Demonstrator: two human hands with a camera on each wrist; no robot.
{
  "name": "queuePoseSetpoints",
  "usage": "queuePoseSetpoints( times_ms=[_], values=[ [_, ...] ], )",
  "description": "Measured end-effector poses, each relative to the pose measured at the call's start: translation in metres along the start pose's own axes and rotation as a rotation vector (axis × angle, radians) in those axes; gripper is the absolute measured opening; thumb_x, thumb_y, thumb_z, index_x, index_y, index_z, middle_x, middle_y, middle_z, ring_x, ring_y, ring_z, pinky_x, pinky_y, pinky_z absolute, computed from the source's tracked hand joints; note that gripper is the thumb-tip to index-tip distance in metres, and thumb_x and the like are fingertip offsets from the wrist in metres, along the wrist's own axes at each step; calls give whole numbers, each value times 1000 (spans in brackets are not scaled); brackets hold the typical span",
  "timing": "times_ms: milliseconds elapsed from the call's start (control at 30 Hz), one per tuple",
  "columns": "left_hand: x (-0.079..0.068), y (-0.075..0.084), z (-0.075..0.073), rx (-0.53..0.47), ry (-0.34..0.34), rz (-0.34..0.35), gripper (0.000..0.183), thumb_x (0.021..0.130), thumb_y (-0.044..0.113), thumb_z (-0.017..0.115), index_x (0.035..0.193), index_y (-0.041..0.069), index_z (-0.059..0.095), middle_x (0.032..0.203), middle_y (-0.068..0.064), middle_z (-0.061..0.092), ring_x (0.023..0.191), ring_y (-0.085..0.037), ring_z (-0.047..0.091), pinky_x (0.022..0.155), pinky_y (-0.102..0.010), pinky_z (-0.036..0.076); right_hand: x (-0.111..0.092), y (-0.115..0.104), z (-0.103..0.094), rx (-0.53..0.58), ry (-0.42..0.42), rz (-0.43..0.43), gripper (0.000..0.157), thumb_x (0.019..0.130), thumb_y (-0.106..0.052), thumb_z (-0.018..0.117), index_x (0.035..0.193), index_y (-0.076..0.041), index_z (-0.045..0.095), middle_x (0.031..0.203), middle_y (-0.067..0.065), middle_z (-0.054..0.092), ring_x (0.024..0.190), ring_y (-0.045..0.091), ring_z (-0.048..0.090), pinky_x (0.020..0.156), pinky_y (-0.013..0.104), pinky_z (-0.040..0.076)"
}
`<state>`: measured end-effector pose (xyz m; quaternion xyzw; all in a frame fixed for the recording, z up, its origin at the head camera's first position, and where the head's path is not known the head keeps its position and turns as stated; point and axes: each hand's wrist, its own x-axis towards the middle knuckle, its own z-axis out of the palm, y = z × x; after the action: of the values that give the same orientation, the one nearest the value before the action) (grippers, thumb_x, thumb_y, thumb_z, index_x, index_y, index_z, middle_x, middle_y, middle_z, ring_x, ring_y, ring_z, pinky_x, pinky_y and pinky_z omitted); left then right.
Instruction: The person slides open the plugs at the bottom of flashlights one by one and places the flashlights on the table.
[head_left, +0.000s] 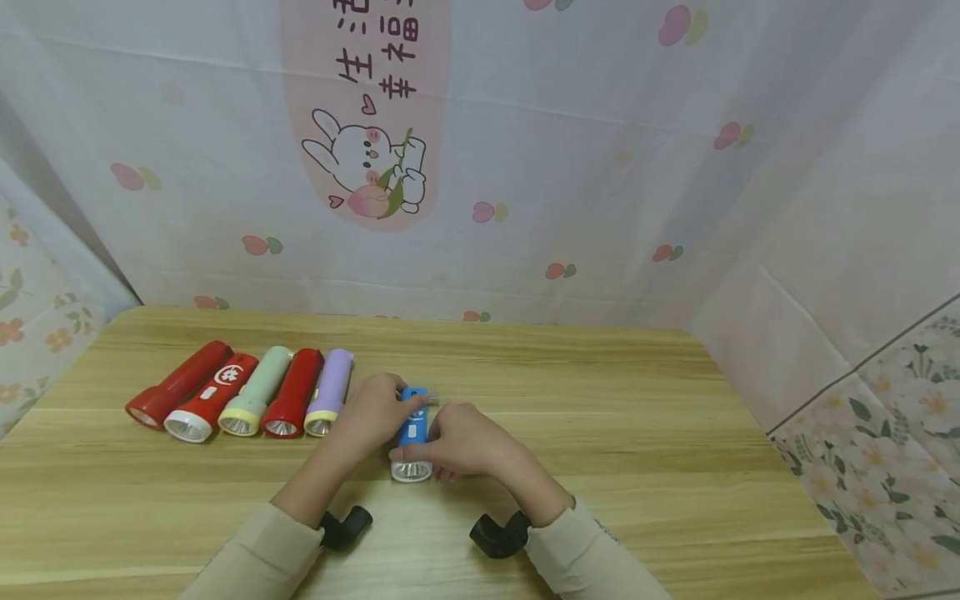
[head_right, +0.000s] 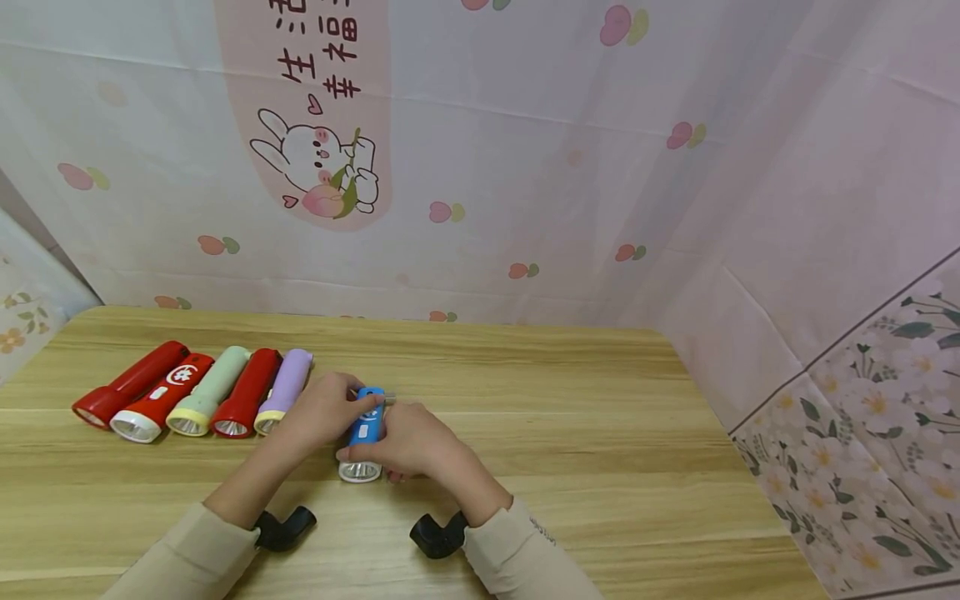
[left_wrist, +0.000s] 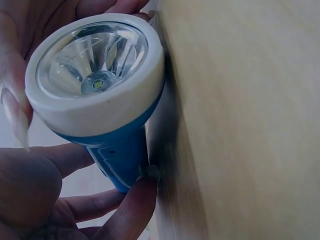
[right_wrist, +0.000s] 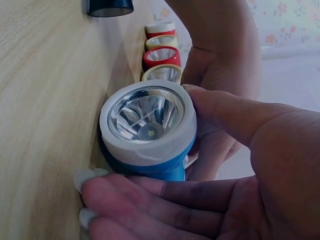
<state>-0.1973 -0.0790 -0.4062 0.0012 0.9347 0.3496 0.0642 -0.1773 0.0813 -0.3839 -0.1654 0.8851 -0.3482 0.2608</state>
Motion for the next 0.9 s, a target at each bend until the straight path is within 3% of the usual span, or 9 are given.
queuePoseSetpoints(
  times_ms=[167, 367, 600, 900],
  values=[
    [-1, 1, 0, 13, 9, 17, 34, 94, 33, 70, 100, 0, 73, 75, -4, 65, 69, -17, 58, 55, -23, 42, 0, 0, 1, 6, 0, 6, 57, 87, -53, 74, 61, -3, 67, 54, 10, 66, 45, 17, 59, 47, 30, 51],
    [-1, 1, 0, 15, 13, 28, 35, 94, 33, 71, 101, -2, 73, 74, -4, 64, 66, -16, 57, 53, -23, 42, -1, 0, -1, -34, 8, -3, 58, 89, -53, 71, 63, -2, 68, 58, 14, 69, 48, 21, 64, 47, 27, 50],
    [-1, 0, 0, 14, 16, 25, 43, 93, 36, 71, 107, -5, 72, 70, -4, 63, 67, -17, 57, 54, -23, 41, -3, -1, -4, -46, 11, 0, 52, 91, -51, 70, 67, -5, 70, 65, 14, 72, 53, 22, 67, 51, 33, 55],
    [-4, 2, -4, 28, 3, 20, 45, 96, 35, 68, 114, -6, 70, 93, -11, 71, 79, -20, 61, 64, -28, 51, -6, 1, -14, -37, 8, 24, 52, 91, -51, 70, 72, -2, 70, 67, 14, 71, 59, 25, 71, 52, 31, 52]
  ],
)
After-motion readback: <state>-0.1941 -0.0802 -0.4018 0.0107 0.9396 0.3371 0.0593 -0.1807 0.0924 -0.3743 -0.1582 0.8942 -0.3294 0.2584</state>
